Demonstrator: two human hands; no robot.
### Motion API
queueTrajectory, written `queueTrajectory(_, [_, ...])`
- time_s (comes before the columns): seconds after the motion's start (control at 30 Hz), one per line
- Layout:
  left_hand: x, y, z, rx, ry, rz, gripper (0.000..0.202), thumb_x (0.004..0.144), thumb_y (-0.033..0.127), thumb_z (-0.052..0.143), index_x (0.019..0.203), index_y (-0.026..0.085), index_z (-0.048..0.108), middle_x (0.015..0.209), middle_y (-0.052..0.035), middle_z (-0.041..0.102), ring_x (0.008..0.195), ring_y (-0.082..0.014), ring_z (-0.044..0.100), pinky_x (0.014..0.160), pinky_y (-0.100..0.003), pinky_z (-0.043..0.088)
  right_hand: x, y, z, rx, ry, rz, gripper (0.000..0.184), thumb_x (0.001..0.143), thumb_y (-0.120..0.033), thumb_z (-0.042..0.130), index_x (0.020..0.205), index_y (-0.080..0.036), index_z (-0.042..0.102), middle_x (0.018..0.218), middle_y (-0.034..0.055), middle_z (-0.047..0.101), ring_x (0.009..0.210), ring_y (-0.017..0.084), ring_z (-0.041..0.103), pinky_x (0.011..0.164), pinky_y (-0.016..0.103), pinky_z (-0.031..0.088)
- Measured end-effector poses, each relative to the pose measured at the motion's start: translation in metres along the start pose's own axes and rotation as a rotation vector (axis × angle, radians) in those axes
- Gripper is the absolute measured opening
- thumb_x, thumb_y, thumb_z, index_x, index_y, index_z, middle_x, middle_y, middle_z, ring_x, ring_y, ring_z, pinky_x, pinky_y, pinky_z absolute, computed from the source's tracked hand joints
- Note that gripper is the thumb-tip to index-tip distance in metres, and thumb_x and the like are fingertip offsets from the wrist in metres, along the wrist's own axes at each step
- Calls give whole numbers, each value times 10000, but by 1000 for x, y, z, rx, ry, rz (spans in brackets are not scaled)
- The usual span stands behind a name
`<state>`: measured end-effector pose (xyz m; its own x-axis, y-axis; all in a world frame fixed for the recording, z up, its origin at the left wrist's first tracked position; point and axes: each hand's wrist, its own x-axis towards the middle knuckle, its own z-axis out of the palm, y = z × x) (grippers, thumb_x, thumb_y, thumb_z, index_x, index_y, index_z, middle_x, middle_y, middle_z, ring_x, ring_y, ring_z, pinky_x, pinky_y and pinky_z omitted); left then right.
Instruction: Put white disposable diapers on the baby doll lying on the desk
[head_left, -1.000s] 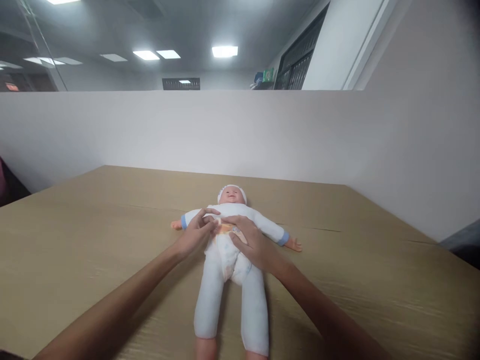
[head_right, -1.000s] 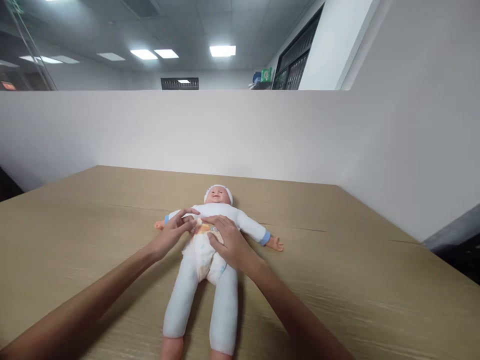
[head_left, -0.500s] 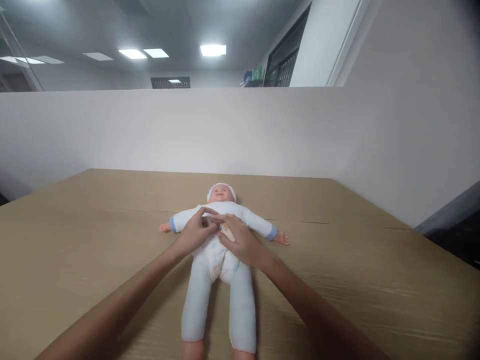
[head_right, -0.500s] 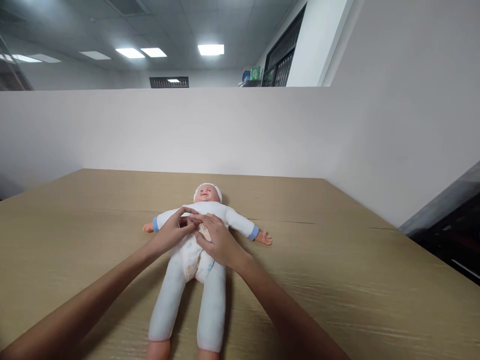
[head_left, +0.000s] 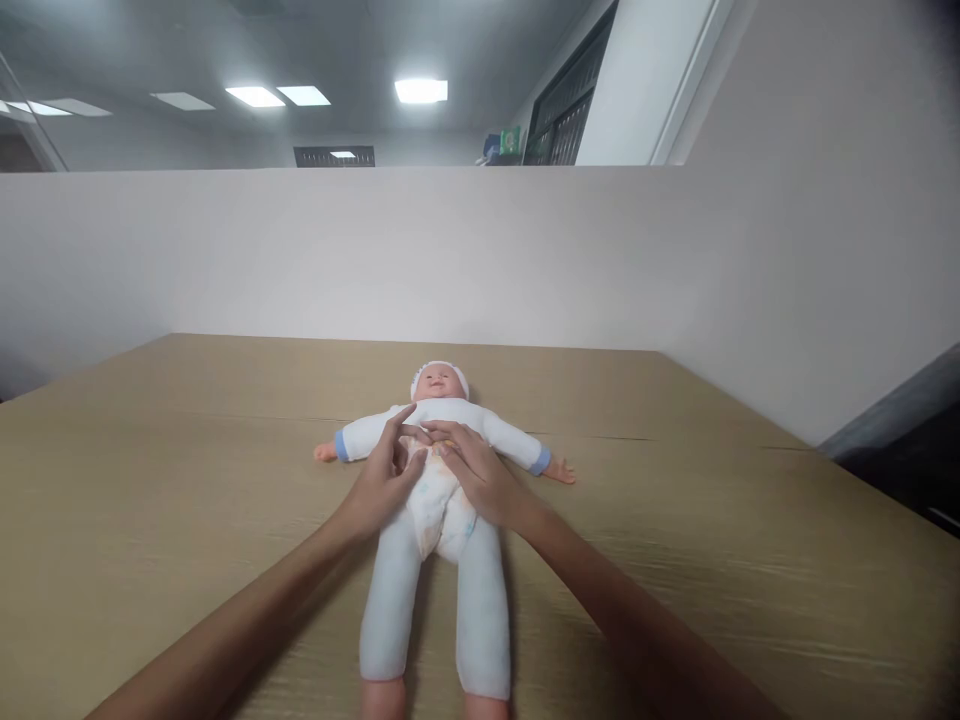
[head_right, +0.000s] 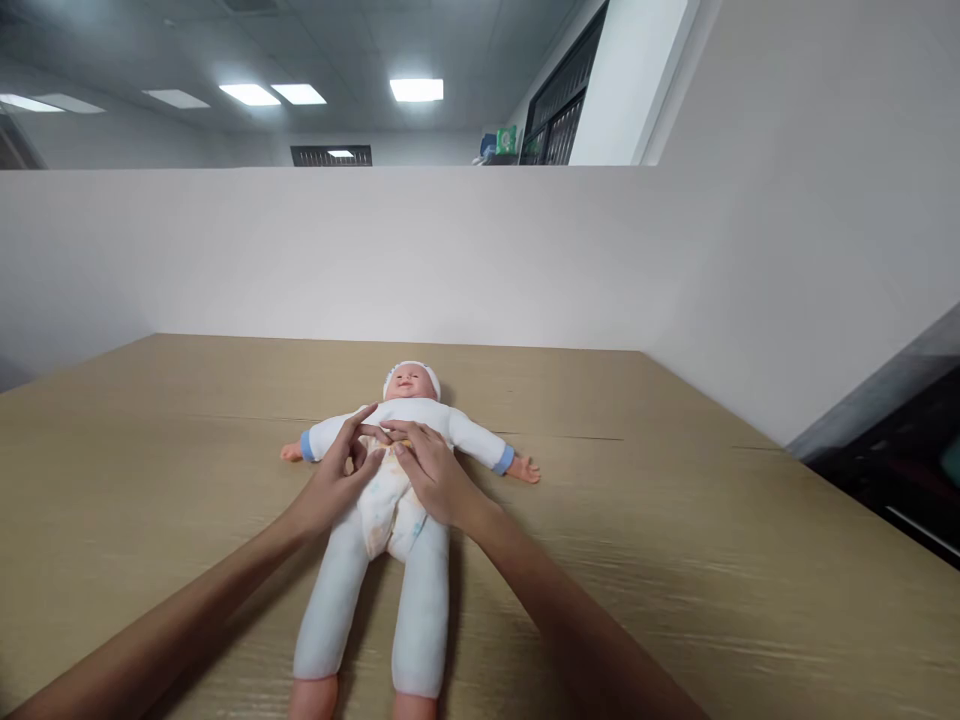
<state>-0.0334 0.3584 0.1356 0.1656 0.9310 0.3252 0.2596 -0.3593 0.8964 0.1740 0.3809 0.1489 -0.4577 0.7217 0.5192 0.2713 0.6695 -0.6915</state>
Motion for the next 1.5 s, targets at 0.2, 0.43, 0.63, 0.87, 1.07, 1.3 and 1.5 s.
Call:
queueTrajectory(0.2, [2, 0, 6, 38, 70, 46, 574, 1056, 380, 633, 1606, 311, 482, 1168, -16, 656, 756, -146, 479, 768, -304, 456, -2, 5, 4, -9, 32, -28, 347, 1141, -279, 479, 1470, -260, 588, 1457, 87, 695, 1396, 262, 615, 1215, 493, 450])
queueTrajectory(0.43, [-28, 42, -12, 276, 202, 136, 197, 1094, 430, 602, 1182, 272, 680, 1228, -13, 722, 858, -195, 548, 816, -357, 447, -21, -32, -7, -192, 325, -50, 171, 1102, -262, 553, 1221, -247, 675, 1199, 73, 750, 1126, 276, 677, 1024, 440, 528])
queueTrajectory(0.63, [-106, 71, -6, 574, -164, 71, 264, 1126, 453, 519, 1016, 270, 674, 997, -40, 736, 944, -289, 591, 857, -434, 387, -87, -113, 10, -231, -42, 183, 132, 1075, -181, 603, 1002, -262, 677, 1039, 41, 747, 987, 263, 702, 875, 385, 535])
queueTrajectory(0.87, [-119, 58, -8, 882, -251, -13, 209, 1116, 426, 526, 1085, 277, 669, 1089, -46, 743, 1024, -333, 615, 918, -475, 319, -129, -91, 19, -400, -68, 293, 120, 1021, -105, 650, 1016, -218, 690, 1046, 67, 744, 1015, 294, 679, 896, 427, 518])
queueTrajectory(1.07, [-105, 44, -5, 908, -133, -34, 259, 1069, 490, 641, 1047, 232, 653, 975, -62, 741, 979, -332, 630, 894, -441, 329, -126, -67, 7, -548, -18, 302, 139, 1033, -117, 677, 1126, -207, 727, 1143, 74, 766, 1091, 320, 640, 943, 462, 480])
queueTrajectory(1.3, [-101, 27, 10, 932, -26, 13, 225, 1079, 455, 667, 1033, 235, 653, 995, -39, 773, 978, -316, 634, 923, -444, 315, -118, -69, 39, -834, -90, 304, 226, 993, -229, 767, 1211, -194, 718, 1120, 115, 746, 1037, 376, 599, 904, 529, 435])
queueTrajectory(1.5, [-101, 23, 14, 1032, -52, 93, 196, 1115, 395, 600, 1026, 247, 692, 1025, -48, 756, 970, -321, 602, 880, -443, 311, -111, -54, 48, -776, 6, 273, 29, 1020, -229, 732, 1031, -223, 706, 1041, 84, 714, 1018, 327, 603, 905, 486, 408])
